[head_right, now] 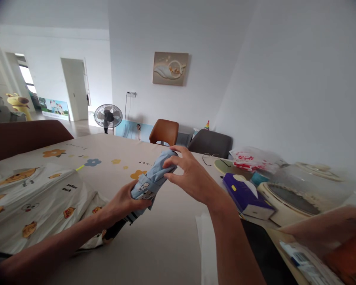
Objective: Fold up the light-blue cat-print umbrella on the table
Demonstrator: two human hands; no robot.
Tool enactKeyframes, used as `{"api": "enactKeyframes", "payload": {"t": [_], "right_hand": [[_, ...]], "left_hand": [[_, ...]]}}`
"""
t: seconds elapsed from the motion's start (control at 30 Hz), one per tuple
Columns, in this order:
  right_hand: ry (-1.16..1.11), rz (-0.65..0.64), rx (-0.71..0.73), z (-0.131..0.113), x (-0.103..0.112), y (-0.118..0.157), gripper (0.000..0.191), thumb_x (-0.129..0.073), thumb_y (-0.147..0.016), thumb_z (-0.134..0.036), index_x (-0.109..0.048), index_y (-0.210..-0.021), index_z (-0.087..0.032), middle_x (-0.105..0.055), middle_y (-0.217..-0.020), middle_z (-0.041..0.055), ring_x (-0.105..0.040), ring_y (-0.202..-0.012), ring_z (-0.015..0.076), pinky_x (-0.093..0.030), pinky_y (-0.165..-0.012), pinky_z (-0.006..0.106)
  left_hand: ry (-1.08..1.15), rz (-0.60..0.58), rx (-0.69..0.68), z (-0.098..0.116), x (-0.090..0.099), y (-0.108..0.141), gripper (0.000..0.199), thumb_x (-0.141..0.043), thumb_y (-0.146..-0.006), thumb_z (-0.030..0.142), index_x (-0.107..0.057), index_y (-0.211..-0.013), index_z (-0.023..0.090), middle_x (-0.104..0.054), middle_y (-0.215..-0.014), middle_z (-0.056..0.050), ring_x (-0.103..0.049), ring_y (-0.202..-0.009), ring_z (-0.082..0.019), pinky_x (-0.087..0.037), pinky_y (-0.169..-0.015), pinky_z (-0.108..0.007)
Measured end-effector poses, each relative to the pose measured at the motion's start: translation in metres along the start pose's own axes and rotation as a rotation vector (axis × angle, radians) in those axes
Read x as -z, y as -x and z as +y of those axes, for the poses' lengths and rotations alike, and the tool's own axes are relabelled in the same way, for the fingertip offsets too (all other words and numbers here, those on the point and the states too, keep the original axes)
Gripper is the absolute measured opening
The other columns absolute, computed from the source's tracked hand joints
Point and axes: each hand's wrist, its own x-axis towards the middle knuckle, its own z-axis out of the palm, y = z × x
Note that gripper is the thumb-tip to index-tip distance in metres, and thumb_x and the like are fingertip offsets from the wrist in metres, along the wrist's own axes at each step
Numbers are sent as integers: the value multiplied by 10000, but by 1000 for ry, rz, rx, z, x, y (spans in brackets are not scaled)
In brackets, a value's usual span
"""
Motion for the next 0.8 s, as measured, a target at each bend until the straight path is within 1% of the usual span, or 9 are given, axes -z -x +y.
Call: {"api": "enactKeyframes", "payload": {"t": [0.07, 0.13, 0.23, 0.33, 0.43, 0.57, 0.7, 0.73, 0.8], "right_hand": [[-21, -4, 6, 1, -1, -1, 48, -561, -739, -232, -603, -763, -233, -406, -1276, 17, -471, -1090, 219, -446, -827, 362], [-56, -34, -5, 1, -1, -1, 55, -548, -745, -228, -601, -733, -220, -417, -1268, 20, -490, -1063, 217, -464, -793, 349], [-73, -77, -21, 0, -1, -1, 71, -574, -733, -270, -627, -763, -234, -397, -1297, 20, -483, -1084, 229, -477, -774, 341], [15, -88, 28, -4, -4, -1, 97, -629, -695, -273, -658, -787, -260, -365, -1339, 13, -371, -1209, 268, -416, -889, 408], [96, -85, 94, -8, -7, -2, 31, -633, -692, -236, -655, -713, -241, -391, -1329, 14, -298, -1262, 285, -320, -973, 472], [125, -91, 112, -12, -8, -1, 64, -586, -726, -209, -628, -680, -221, -432, -1291, 21, -337, -1239, 270, -305, -979, 475], [193, -102, 168, -17, -9, -3, 115, -551, -741, -177, -603, -646, -216, -527, -1164, 28, -402, -1187, 265, -183, -1015, 537], [191, -93, 167, -18, -10, -4, 122, -546, -743, -172, -596, -640, -214, -539, -1142, 27, -419, -1171, 259, -180, -1015, 537], [148, -62, 139, -18, -13, -6, 123, -547, -745, -173, -589, -635, -211, -544, -1132, 24, -446, -1140, 243, -232, -1004, 504]], "left_hand": [[-4, -16, 6, 0, 1, 0, 379, -660, -606, 333, -528, -909, 147, -598, -736, -19, -524, -577, -118, -415, -503, -224], [4, -48, 9, 1, 2, 1, 389, -668, -602, 340, -521, -908, 149, -599, -735, -17, -519, -564, -114, -412, -491, -220], [17, -99, 22, 1, 2, 1, 394, -667, -608, 347, -517, -915, 153, -600, -735, -15, -520, -561, -114, -417, -489, -221], [12, -94, 31, 0, 0, 2, 415, -673, -600, 355, -520, -928, 153, -600, -741, -17, -527, -571, -116, -431, -511, -229], [3, -86, 23, -2, -2, 2, 425, -679, -591, 356, -525, -929, 150, -601, -747, -18, -531, -572, -114, -436, -528, -230], [-61, -92, 17, -4, 0, 1, 455, -683, -576, 374, -529, -940, 149, -603, -752, -24, -531, -573, -121, -424, -504, -225], [-120, -103, 12, -3, 6, 0, 479, -695, -548, 378, -539, -938, 147, -596, -761, -23, -518, -572, -120, -402, -479, -217], [-103, -118, 19, -2, 7, 0, 455, -690, -555, 373, -545, -923, 148, -592, -746, -18, -512, -564, -116, -398, -475, -215], [-31, -156, 39, 2, 10, 0, 386, -675, -577, 355, -556, -883, 152, -580, -703, -1, -498, -545, -106, -389, -469, -208]]}}
